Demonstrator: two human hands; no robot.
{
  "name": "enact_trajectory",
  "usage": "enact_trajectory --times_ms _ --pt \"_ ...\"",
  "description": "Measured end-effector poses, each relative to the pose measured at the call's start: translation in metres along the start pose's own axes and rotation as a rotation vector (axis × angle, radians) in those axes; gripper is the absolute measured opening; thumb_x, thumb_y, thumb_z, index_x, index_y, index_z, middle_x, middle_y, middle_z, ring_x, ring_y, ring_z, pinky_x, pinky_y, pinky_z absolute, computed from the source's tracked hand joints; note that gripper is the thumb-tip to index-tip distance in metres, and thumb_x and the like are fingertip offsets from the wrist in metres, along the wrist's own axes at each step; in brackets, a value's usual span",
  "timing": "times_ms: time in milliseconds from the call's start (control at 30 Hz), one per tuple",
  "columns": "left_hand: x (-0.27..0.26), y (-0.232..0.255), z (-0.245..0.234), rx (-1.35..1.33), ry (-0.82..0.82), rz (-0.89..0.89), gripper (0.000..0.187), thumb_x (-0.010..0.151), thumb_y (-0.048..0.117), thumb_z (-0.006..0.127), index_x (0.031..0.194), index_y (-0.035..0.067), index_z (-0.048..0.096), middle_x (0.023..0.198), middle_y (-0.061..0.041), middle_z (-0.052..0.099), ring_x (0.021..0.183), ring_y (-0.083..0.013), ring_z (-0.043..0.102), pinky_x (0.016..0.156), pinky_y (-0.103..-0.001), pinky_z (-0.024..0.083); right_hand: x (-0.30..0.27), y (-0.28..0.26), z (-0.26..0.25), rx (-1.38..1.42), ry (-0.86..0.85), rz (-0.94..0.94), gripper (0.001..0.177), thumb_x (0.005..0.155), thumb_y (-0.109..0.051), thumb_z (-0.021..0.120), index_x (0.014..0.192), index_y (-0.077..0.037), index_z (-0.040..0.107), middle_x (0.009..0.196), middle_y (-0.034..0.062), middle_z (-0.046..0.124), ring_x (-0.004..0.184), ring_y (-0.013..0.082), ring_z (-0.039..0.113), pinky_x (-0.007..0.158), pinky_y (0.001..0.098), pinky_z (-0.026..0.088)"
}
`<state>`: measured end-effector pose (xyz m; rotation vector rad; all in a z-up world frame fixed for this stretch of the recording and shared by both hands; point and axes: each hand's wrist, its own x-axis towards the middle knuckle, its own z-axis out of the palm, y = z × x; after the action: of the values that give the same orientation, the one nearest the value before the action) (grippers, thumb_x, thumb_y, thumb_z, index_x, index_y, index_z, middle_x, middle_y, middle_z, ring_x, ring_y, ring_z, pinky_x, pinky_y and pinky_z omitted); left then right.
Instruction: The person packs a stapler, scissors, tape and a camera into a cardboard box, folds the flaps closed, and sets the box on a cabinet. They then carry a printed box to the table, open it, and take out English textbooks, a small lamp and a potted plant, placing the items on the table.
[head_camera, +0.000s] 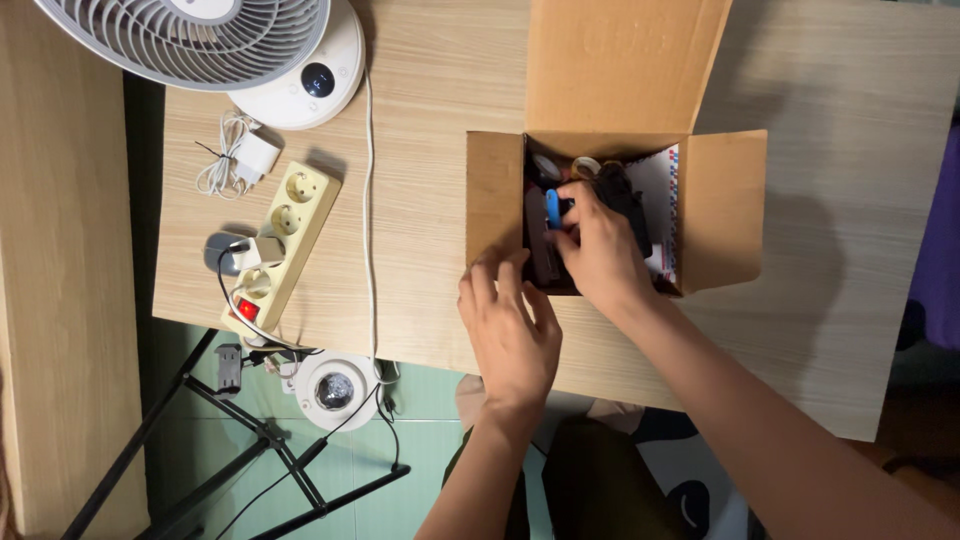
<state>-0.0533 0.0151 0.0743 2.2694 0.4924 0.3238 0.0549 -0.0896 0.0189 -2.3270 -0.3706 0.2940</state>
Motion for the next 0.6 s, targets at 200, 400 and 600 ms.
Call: enact_trajectory --times_ms 200,400,600 --pt "0.012 -0.009 -0.009 -0.034 0.126 -0.046 0.054 0.084 -0.002 0.065 0.135 -0.007 0.048 0.136 -0.026 0.051 0.125 -0.0430 0.047 0.109 -0.051 0.039 -0.012 -0.010 -0.002 -0.072 0.251 -0.044 0.036 0.087 -0.003 0.078 0.118 -0.004 0.059 0.100 0.0166 0.070 0.092 0.0345 0.070 0.080 0.0443 0.055" --pt "0.028 -0.014 -0.018 -0.205 0.027 -0.187 0.054 0.091 0.002 0.067 0.139 -0.001 0.045 0.123 -0.021 0.062 0.116 -0.0372 0.058 0.097 -0.045 0.048 -0.038 0.010 -0.050 -0.487 0.585 0.020 0.048 0.086 -0.005 0.083 0.127 -0.008 0.057 0.128 0.0173 0.058 0.121 0.0383 0.058 0.100 0.0470 0.048" --pt "0.023 -0.002 -0.013 -0.300 0.026 0.033 0.043 0.093 0.003 0.069 0.133 0.000 0.053 0.121 -0.020 0.066 0.112 -0.0362 0.066 0.097 -0.043 0.053 -0.045 0.047 -0.091 -0.118 0.551 0.482 0.062 0.101 -0.019 0.078 0.144 -0.002 0.036 0.125 0.0217 0.056 0.114 0.0316 0.060 0.095 0.0453 0.049"
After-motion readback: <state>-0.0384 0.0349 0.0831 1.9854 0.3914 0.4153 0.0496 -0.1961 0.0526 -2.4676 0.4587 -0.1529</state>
